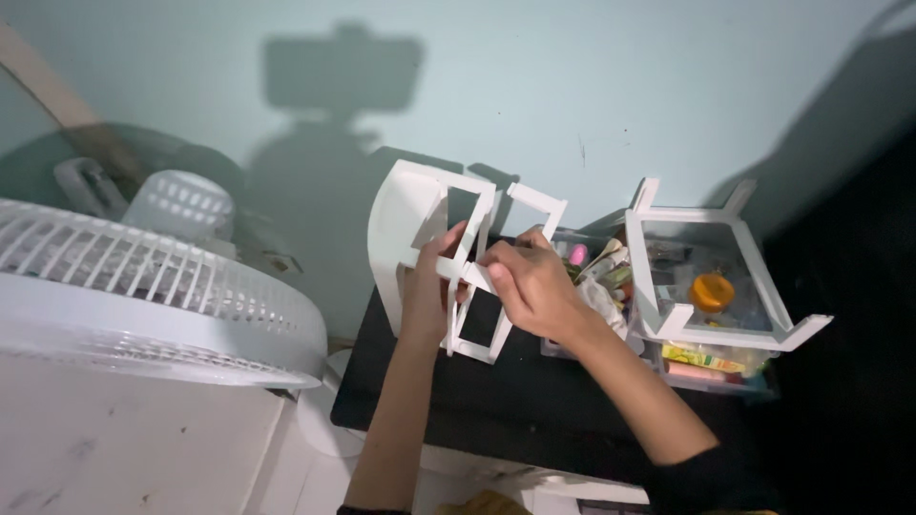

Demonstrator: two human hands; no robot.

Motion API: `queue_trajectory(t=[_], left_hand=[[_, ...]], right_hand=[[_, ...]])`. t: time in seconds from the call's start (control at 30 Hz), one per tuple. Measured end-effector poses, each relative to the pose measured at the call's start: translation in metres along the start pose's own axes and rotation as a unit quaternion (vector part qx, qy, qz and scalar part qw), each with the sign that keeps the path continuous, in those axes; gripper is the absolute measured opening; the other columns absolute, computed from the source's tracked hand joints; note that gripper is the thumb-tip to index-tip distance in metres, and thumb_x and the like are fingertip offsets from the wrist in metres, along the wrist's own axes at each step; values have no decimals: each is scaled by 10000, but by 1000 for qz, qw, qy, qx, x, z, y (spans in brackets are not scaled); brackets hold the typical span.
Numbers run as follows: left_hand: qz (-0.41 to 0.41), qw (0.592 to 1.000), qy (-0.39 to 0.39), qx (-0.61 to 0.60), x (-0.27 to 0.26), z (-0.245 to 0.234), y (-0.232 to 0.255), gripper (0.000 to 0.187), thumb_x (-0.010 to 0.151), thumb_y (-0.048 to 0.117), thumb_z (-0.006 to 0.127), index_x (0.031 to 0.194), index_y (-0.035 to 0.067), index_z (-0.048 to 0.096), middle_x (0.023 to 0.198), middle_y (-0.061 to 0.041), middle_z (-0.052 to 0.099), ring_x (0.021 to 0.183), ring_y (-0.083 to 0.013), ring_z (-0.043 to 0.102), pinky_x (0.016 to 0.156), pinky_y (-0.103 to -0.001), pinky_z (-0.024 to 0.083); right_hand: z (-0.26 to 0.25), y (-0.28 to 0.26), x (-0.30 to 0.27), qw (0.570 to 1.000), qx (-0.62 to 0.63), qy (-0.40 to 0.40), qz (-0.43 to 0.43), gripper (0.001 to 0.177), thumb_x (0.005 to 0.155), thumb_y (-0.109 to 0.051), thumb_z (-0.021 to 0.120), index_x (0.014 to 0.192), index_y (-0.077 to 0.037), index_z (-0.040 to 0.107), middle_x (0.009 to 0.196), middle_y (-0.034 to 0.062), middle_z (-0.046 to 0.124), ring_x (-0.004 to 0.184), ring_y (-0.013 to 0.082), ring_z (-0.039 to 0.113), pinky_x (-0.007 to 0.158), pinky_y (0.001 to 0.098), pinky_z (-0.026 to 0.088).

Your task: The person assembles a white plastic organizer by snapping together frame pieces and inserting a compartmentalized tray. The person repeatedly adjusts and reattaches parts to secure the structure on a black surface.

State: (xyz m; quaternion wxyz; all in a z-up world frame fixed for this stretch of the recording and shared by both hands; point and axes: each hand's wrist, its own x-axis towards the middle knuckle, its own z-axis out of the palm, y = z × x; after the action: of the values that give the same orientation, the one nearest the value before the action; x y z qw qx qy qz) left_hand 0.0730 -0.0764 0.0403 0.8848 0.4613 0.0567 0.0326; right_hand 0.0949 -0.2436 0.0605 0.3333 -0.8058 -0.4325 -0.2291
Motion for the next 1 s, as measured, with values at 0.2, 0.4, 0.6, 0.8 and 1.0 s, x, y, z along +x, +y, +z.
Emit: queue_trajectory(t=[0.2,0.4,0.6,0.8,1.0], left_hand=[[17,998,25,59,-4,11,6,506,964,345,487,1228,1,747,709,-14,619,468,-68,437,397,-230,323],[-9,999,16,30,6,11,-1,517,945,334,450,1243,30,744,731,12,650,429,-38,367,374,-208,277],[-33,998,21,50,11,6,-3,513,938,326,445,1253,49,740,756,21,676,439,-15,378,377,-192,285],[-22,998,10,64,17,-1,-11,524,950,341,423,1240,69,764,755,9,640,465,-14,397,379,-182,307],[-85,990,84,69,29,-9,-25,477,981,427,441,1166,77,706,849,18,633,625,-36,516,458,-187,372]], right_hand=[[3,0,0,1000,-20,-15,-1,365,1081,-196,343,819,-67,563,544,91,480,492,341,468,797,447,446],[4,8,1,999,12,-18,-29,350,1066,-173,356,812,-54,564,530,90,464,475,325,451,675,435,449],[7,19,3,998,30,-43,-36,468,1097,-251,276,782,-73,573,556,75,462,496,292,466,631,418,454],[8,18,14,998,-49,-18,-36,569,1087,-374,182,839,-56,584,844,205,543,852,379,527,835,475,437],[-2,6,30,992,-4,-68,-110,524,1119,-321,263,1241,60,601,1225,249,601,1222,416,579,1193,596,346]])
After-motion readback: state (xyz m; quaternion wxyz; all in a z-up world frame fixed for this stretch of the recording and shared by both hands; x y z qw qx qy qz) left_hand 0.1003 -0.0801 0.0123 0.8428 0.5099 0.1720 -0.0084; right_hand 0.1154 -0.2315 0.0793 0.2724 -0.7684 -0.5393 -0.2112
